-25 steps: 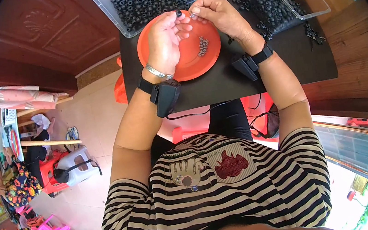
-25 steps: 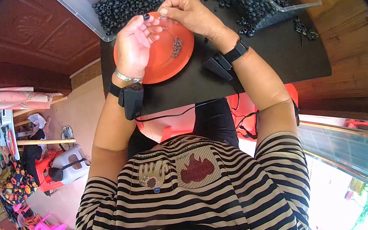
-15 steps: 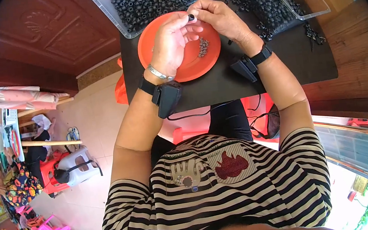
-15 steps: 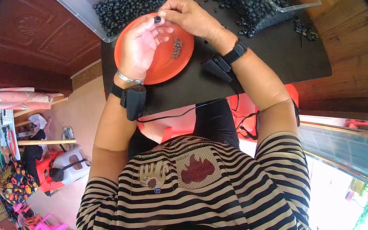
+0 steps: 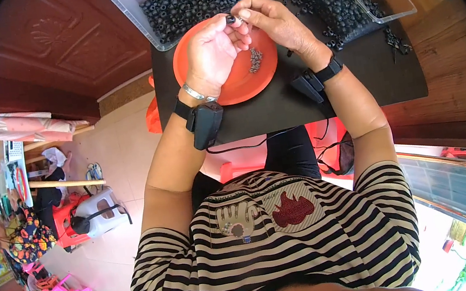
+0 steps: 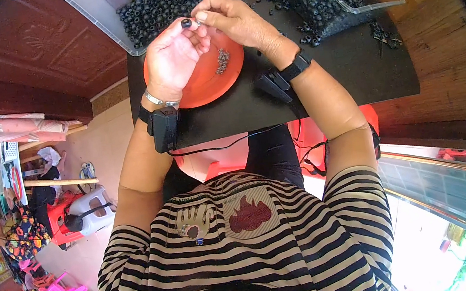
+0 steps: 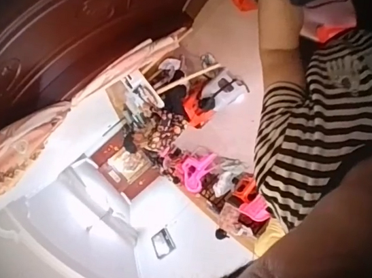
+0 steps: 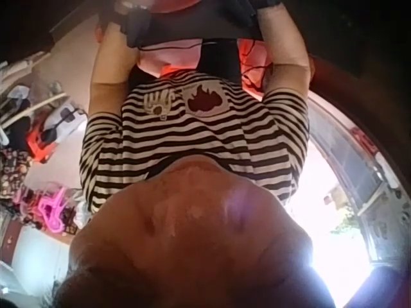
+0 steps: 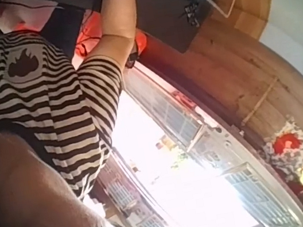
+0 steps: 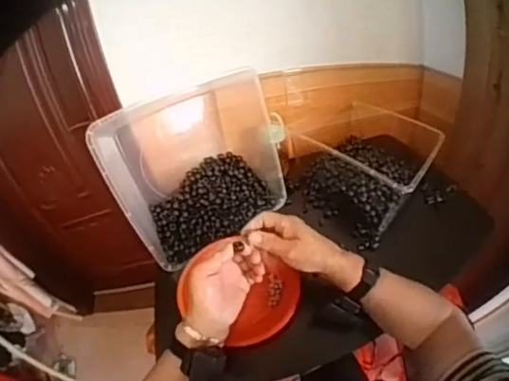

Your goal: Sorting small black electronic or plastic components from a bin into a tray.

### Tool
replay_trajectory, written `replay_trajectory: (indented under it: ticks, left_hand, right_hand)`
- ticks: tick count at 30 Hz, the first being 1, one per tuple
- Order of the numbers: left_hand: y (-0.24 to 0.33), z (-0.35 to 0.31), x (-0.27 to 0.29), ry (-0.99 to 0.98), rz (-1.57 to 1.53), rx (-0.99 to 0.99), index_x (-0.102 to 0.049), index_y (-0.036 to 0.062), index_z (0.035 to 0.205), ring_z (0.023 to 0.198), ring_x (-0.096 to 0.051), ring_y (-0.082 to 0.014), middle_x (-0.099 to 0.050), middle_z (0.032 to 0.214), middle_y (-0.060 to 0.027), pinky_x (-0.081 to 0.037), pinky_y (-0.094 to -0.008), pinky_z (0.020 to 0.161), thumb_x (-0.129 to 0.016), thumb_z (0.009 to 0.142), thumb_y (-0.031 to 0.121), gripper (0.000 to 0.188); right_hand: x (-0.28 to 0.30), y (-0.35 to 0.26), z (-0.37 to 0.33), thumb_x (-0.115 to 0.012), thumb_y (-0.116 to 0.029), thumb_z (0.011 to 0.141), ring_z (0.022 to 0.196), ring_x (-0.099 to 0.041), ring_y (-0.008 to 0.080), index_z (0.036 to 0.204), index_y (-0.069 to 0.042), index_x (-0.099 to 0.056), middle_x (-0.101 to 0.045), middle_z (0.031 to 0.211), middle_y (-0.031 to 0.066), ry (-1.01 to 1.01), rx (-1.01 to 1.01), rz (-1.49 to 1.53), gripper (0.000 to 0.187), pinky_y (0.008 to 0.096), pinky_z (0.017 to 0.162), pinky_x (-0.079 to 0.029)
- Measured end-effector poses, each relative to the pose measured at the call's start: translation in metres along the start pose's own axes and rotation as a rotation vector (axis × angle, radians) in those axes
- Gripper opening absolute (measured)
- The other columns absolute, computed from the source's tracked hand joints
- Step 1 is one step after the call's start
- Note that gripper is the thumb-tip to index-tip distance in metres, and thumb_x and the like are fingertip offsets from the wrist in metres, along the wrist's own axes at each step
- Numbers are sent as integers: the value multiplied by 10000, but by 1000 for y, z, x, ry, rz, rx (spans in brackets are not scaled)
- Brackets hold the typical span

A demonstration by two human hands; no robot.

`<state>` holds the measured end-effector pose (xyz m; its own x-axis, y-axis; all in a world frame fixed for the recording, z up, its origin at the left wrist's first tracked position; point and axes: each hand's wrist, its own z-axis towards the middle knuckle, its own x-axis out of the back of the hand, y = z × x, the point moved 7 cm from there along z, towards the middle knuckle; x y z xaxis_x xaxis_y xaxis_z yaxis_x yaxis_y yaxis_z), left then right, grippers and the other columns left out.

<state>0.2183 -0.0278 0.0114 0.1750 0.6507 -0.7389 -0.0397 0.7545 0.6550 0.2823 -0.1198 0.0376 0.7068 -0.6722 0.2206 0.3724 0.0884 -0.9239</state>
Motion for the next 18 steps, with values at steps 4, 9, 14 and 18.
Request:
replay_trajectory:
  ticks: [4,9,14,18]
  left_hand:
    - [0,0,3,38,1,-12,-562,17,885,750,-581,-234,-600,848,-115,-454,-328,706,-449,899,247,257]
    - [1,-1,6,95,48,-31,-559,27,876,736,-577,-234,-601,842,-115,-451,-323,696,-447,898,236,238]
    - [3,-1,6,97,68,-28,-555,30,866,731,-577,-226,-597,830,-109,-447,-311,678,-450,900,234,232]
    - [3,-3,4,138,64,-34,-553,29,860,720,-577,-219,-598,826,-107,-448,-306,667,-449,902,234,234]
  right_hand:
    - [0,-6,-2,-528,-190,931,876,-552,92,957,-22,-616,-593,919,14,-39,77,-34,191,249,823,-440]
    - [3,-16,-4,-537,-157,919,869,-564,100,945,-16,-628,-601,910,31,8,182,-374,170,248,810,-442]
    - [4,-17,-4,-538,-141,915,859,-564,99,944,-15,-623,-606,889,25,25,184,-256,155,248,796,-449]
    - [-1,-17,-7,-565,-145,901,850,-563,94,928,-18,-620,-609,875,22,-23,48,-119,141,250,783,-456]
